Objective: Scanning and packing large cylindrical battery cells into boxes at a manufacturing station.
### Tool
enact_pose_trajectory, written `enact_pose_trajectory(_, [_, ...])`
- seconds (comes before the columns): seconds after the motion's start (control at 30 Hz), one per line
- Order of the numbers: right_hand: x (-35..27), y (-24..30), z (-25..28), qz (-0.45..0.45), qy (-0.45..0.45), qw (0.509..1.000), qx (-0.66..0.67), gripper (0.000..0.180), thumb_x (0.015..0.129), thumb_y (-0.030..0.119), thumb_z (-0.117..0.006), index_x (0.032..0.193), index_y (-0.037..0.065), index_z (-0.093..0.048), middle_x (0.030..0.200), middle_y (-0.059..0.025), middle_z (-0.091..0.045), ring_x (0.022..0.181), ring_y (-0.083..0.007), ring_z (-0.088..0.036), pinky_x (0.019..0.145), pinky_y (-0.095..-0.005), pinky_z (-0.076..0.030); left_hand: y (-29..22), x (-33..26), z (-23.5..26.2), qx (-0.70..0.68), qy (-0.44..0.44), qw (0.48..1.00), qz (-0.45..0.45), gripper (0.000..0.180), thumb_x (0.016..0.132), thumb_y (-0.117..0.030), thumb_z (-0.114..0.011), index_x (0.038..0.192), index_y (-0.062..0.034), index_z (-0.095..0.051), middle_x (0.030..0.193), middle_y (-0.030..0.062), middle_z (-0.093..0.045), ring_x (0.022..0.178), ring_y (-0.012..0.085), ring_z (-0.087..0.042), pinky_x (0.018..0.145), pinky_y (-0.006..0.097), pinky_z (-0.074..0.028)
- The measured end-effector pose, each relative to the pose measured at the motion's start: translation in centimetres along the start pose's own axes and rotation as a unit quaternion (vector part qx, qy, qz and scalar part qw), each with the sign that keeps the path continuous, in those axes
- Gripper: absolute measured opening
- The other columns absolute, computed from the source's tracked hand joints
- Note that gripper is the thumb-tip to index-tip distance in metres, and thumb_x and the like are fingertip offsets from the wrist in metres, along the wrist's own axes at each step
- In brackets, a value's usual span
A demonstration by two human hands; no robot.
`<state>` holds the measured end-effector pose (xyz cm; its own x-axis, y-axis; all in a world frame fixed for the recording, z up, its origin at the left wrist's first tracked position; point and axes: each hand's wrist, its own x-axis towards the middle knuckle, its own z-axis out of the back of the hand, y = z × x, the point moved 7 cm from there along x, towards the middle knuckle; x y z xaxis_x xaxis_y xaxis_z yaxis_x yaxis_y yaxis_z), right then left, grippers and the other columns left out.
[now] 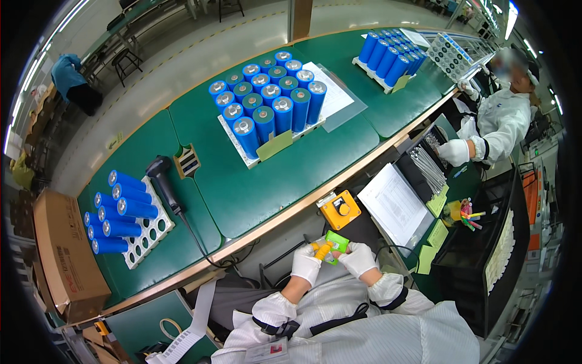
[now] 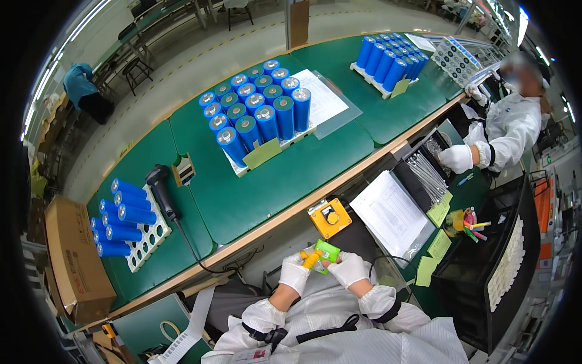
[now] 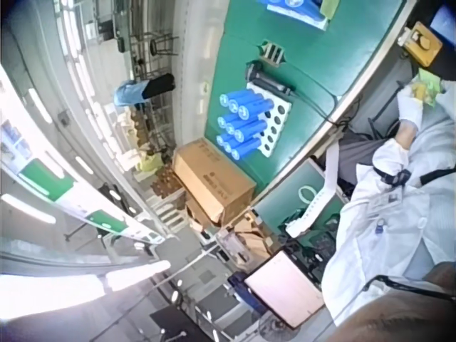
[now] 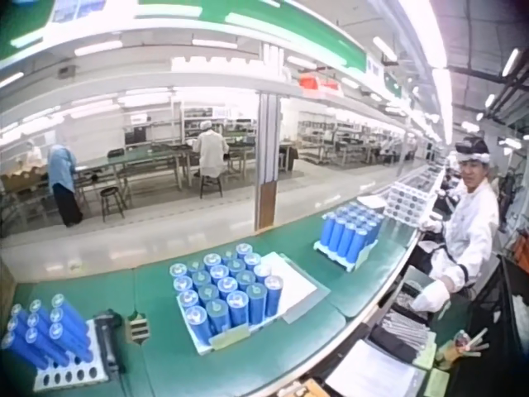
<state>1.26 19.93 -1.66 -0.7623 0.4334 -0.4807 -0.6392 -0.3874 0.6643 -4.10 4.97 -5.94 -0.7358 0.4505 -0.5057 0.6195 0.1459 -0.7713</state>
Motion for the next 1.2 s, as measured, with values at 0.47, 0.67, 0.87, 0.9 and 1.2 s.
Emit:
enact_pose_trajectory(0.47, [-2.3,-2.4,11.6,-0.083,-0.191,0.930,0.303,0.022,0.091,0.023,-0.065,0.097,0.002,-0.064,0.068,-0.0040,-0.062,0.049,-0.0133,-0.056,0.048,-0.0285,-0.045,-1.2,-1.0,-3.9,-0.025,0.128,0.988,0.080,0.017,0.093,-0.005,-0.058,0.107,0.0045,-0.061,0.103,0.0133,-0.065,0.090,0.0206,-0.065,0.078,0.033,-0.056])
enact_pose_trajectory(0.67, [2.5,-9.1,20.5,-0.032,-0.270,0.580,0.768,0.022,0.098,0.029,-0.052,0.105,0.009,-0.058,0.091,-0.0053,-0.063,0.071,-0.0204,-0.057,0.057,-0.0294,-0.048,0.3,-0.4,-3.4,0.045,0.125,0.984,0.118,0.020,0.096,-0.007,-0.054,0.112,0.0052,-0.056,0.102,0.0203,-0.066,0.078,0.0282,-0.069,0.071,0.037,-0.060])
enact_pose_trajectory(0.87, [7.1,-10.8,25.9,0.067,-0.329,0.388,0.858,0.024,0.095,0.025,-0.057,0.101,0.002,-0.059,0.095,-0.0110,-0.065,0.082,-0.0211,-0.063,0.069,-0.0302,-0.056,1.1,-0.6,-3.5,0.083,0.167,0.977,0.099,0.022,0.092,-0.001,-0.060,0.111,0.0081,-0.057,0.097,0.0157,-0.066,0.083,0.0242,-0.069,0.076,0.035,-0.059])
enact_pose_trajectory(0.9, [7.0,-10.5,25.0,0.067,-0.327,0.388,0.859,0.024,0.095,0.025,-0.057,0.101,0.002,-0.059,0.095,-0.0110,-0.065,0.082,-0.0211,-0.063,0.069,-0.0302,-0.056,1.0,-0.5,-3.2,0.101,0.165,0.977,0.088,0.021,0.090,0.000,-0.062,0.109,0.0086,-0.058,0.097,0.0152,-0.066,0.083,0.0239,-0.069,0.075,0.035,-0.059])
enact_pose_trajectory(1.2, [-3.3,3.7,7.7,0.180,-0.105,0.977,0.040,0.033,0.083,0.019,-0.072,0.110,0.002,-0.064,0.092,-0.0083,-0.067,0.080,-0.0186,-0.065,0.075,-0.0316,-0.052,-1.0,0.0,-1.8,0.206,0.066,0.976,-0.026,0.022,0.081,-0.007,-0.073,0.098,0.0028,-0.063,0.088,0.0116,-0.068,0.077,0.0216,-0.068,0.068,0.035,-0.056])
